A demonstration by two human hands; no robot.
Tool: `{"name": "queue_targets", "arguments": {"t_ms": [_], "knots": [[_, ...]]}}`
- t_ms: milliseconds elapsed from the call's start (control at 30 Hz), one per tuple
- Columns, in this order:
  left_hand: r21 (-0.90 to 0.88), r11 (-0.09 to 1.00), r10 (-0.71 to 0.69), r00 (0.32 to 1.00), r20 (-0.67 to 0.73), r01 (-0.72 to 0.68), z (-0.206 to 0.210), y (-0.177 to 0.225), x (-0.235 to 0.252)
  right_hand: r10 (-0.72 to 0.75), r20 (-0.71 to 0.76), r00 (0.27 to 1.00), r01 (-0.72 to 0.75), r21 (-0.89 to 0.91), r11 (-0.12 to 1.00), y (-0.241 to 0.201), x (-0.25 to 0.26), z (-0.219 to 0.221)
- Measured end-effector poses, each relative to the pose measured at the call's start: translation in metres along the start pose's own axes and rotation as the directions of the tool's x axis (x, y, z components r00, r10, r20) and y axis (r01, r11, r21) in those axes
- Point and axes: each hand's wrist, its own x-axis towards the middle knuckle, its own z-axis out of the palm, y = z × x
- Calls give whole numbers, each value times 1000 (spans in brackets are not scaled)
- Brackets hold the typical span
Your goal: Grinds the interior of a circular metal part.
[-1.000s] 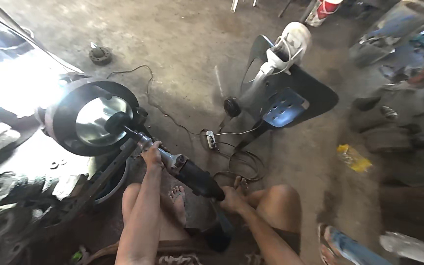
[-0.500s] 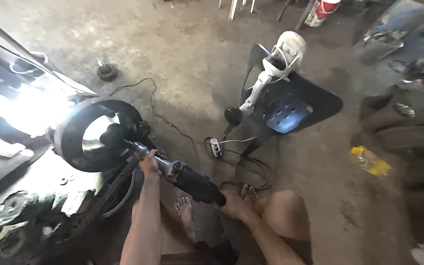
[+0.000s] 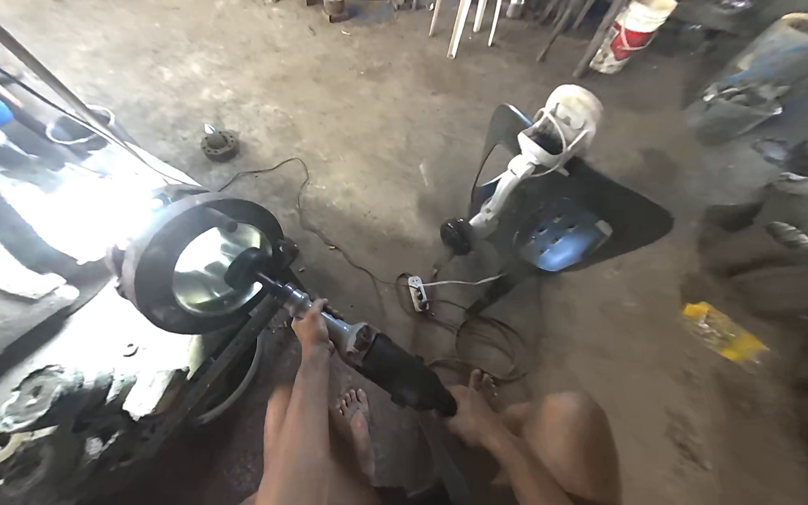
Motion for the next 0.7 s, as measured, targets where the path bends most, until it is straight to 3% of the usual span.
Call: {"name": "queue_targets", "arguments": {"t_ms": [400,700], "knots": [[62,998,26,1000,-8,-25,-23,48,46,-127,5,992,127,3,992,-60,26,-7],[13,999,52,999,6,-52,-4,22,24,-39,2,999,39,-38,999,-26,17,-15]]}}
